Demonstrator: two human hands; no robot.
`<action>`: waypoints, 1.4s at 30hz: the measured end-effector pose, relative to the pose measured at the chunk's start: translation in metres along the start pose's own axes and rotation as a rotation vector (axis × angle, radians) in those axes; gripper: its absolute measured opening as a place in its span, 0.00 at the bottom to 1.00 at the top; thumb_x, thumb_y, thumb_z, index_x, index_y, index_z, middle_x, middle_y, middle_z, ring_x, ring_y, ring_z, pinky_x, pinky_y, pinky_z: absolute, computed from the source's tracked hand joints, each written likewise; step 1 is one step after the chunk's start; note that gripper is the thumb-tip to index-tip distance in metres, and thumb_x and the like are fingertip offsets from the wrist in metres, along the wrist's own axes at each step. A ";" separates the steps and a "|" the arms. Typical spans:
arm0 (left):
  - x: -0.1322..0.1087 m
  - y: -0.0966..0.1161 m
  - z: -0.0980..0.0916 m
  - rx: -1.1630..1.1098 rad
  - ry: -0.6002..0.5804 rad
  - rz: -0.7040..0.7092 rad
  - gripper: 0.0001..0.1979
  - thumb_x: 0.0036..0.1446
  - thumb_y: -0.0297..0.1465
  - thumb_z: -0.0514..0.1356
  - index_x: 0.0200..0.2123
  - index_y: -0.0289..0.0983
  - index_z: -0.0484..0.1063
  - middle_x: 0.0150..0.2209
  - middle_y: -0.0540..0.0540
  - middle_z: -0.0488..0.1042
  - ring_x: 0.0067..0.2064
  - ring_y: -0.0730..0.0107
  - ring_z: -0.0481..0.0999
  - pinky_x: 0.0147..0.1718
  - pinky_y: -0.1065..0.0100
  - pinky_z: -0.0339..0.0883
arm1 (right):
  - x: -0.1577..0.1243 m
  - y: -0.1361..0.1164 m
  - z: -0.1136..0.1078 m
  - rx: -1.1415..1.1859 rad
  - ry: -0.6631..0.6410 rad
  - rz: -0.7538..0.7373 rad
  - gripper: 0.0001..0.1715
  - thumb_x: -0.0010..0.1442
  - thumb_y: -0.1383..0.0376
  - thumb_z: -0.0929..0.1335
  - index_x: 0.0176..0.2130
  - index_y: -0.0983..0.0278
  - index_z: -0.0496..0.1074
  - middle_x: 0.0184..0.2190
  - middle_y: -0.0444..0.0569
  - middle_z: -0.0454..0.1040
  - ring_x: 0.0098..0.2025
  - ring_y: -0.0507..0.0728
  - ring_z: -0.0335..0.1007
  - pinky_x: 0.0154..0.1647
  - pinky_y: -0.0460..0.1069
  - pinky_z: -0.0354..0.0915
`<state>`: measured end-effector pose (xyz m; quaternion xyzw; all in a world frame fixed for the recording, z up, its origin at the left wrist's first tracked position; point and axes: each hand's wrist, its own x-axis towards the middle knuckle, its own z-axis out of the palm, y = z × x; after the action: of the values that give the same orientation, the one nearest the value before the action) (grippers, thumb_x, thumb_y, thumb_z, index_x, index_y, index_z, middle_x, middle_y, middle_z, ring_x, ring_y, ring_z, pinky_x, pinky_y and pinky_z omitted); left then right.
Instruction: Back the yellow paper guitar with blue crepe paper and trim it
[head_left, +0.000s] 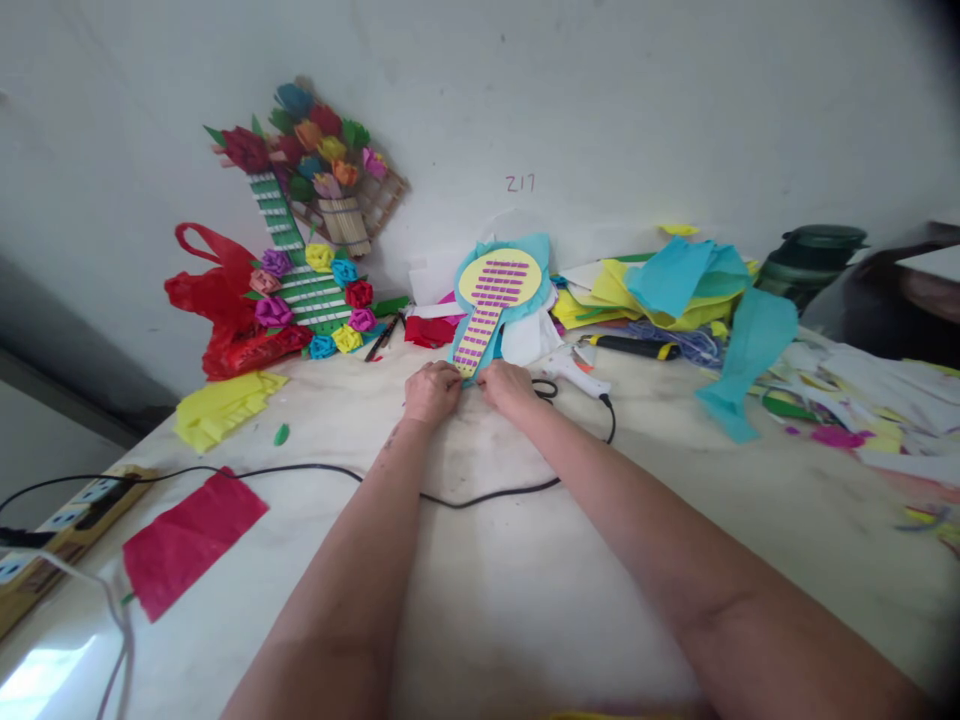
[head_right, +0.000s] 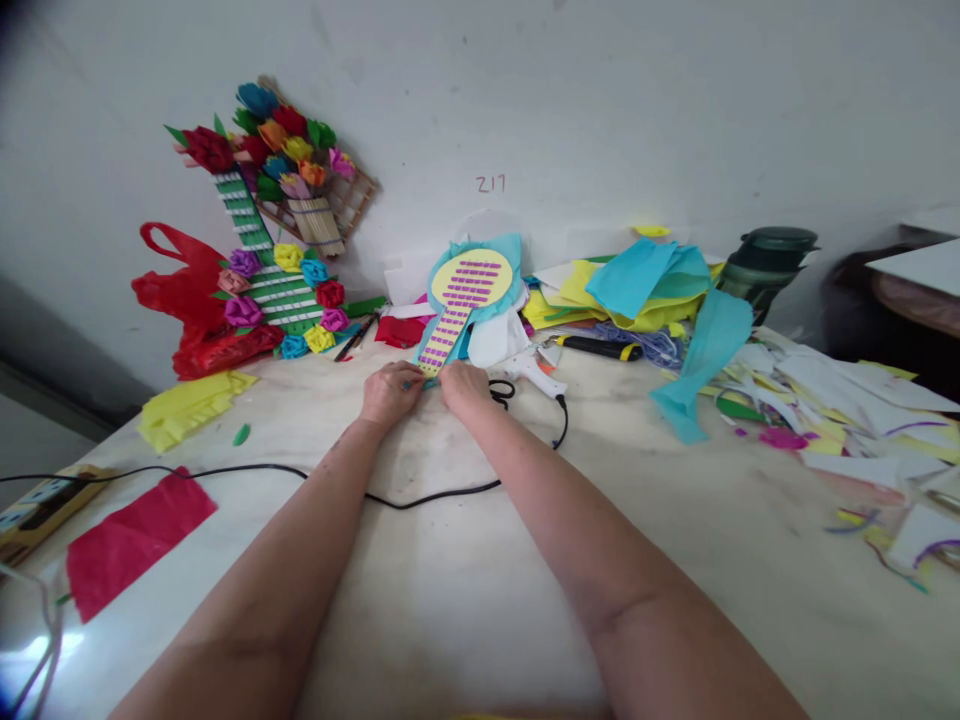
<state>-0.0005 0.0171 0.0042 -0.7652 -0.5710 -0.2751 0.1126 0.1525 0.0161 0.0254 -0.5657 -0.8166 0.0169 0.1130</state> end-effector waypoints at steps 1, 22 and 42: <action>0.000 0.000 0.000 -0.012 0.001 -0.009 0.08 0.50 0.30 0.57 0.29 0.43 0.77 0.38 0.49 0.77 0.40 0.66 0.74 0.37 0.68 0.67 | 0.000 0.000 0.000 0.008 -0.002 0.003 0.15 0.57 0.67 0.61 0.40 0.60 0.74 0.43 0.52 0.72 0.41 0.58 0.70 0.38 0.50 0.64; -0.001 -0.009 0.001 -0.156 0.046 -0.022 0.06 0.50 0.32 0.59 0.28 0.44 0.77 0.36 0.52 0.77 0.38 0.68 0.75 0.34 0.69 0.68 | 0.004 0.012 0.000 0.100 0.007 -0.024 0.16 0.57 0.62 0.62 0.42 0.56 0.75 0.43 0.46 0.74 0.43 0.57 0.69 0.42 0.48 0.63; 0.006 -0.033 0.006 -0.223 0.103 -0.042 0.10 0.47 0.26 0.57 0.32 0.42 0.76 0.42 0.50 0.76 0.50 0.63 0.66 0.53 0.58 0.58 | 0.004 0.030 -0.015 0.192 -0.012 0.015 0.15 0.52 0.61 0.65 0.40 0.56 0.75 0.38 0.43 0.76 0.40 0.55 0.70 0.38 0.46 0.63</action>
<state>-0.0285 0.0354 -0.0027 -0.7455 -0.5464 -0.3783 0.0503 0.1818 0.0295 0.0363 -0.5583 -0.8077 0.0994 0.1617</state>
